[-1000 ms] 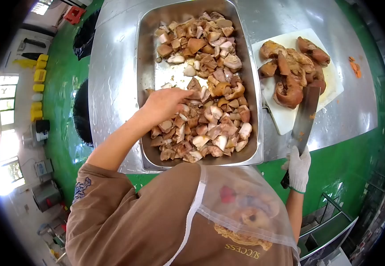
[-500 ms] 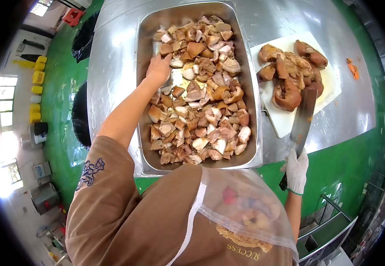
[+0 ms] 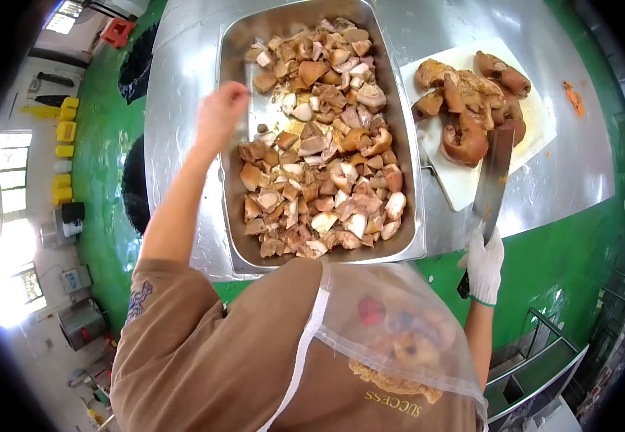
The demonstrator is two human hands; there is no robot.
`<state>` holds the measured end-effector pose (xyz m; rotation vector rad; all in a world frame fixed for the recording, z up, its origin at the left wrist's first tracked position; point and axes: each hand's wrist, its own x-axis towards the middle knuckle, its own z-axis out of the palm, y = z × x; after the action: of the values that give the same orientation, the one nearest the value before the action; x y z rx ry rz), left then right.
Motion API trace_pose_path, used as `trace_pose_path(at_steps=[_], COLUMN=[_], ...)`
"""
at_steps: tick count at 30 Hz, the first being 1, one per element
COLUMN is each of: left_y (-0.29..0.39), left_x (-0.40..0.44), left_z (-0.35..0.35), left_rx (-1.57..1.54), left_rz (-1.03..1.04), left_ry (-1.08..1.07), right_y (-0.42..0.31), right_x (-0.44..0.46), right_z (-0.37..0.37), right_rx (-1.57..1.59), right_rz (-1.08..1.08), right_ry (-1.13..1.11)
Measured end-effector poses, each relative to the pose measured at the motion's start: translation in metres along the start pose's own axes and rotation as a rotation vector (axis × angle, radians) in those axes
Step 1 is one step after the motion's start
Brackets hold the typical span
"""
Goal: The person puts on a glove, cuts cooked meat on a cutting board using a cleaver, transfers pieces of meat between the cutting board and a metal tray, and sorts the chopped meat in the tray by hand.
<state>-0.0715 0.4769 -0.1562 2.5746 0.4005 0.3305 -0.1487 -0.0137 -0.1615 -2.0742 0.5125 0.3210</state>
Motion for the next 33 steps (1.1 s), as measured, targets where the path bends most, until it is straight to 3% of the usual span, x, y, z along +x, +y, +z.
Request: trace_pose_path(at_steps=[1, 2, 3, 5, 7, 9, 11, 13, 15, 17, 21, 26, 32, 33], left_y=[0.005, -0.015, -0.04, -0.096, -0.204, -0.197, -0.178, -0.167, -0.08, -0.037, -0.021, -0.011, -0.02, -0.017], left_x=[-0.002, 0.003, 0.01, 0.02, 0.026, 0.005, -0.006, 0.006, -0.01, -0.02, -0.013, -0.01, -0.001, -0.002], left_z=[-0.035, -0.063, -0.1, -0.174, -0.224, -0.223, -0.203, -0.148, -0.082, -0.033, 0.029, 0.061, 0.064, 0.059], left_rx=[0.003, 0.171, 0.294, 0.433, 0.972, 1.141, 0.999, 0.455, 0.116, 0.22, 0.503, 0.467, 0.444, 0.378], left_rz=[0.015, 0.225, 0.263, 0.141, -0.129, -0.287, -0.161, 0.142, 0.095, 0.423, 0.624, 0.237, 0.119, 0.115], left_ry=[0.126, 0.415, 0.551, 0.695, 0.63, 0.313, 0.146, 0.146, -0.022, -0.05, -0.162, -0.446, -0.602, -0.499], right_y=[0.002, 0.004, 0.005, 0.004, 0.006, 0.006, 0.004, 0.0, -0.005, 0.0, 0.005, 0.005, 0.01, 0.009], right_x=[0.001, 0.002, 0.002, 0.003, 0.001, 0.004, 0.004, 0.003, 0.001, 0.004, 0.005, 0.005, 0.006, 0.004], right_z=[-0.001, -0.001, -0.001, 0.0, -0.002, -0.003, -0.001, 0.0, 0.002, 0.0, 0.0, 0.0, -0.001, -0.001], right_rx=[0.008, 0.017, 0.029, 0.033, 0.017, 0.0, 0.018, 0.011, -0.007, -0.01, 0.001, 0.017, 0.012, 0.028], right_rz=[-0.003, -0.007, -0.014, -0.006, -0.002, -0.015, 0.025, 0.049, 0.053, 0.026, 0.049, 0.045, -0.027, -0.017], right_ry=[0.001, 0.002, 0.005, 0.011, 0.001, -0.01, -0.003, 0.008, 0.03, 0.013, 0.01, 0.001, 0.0, -0.004])
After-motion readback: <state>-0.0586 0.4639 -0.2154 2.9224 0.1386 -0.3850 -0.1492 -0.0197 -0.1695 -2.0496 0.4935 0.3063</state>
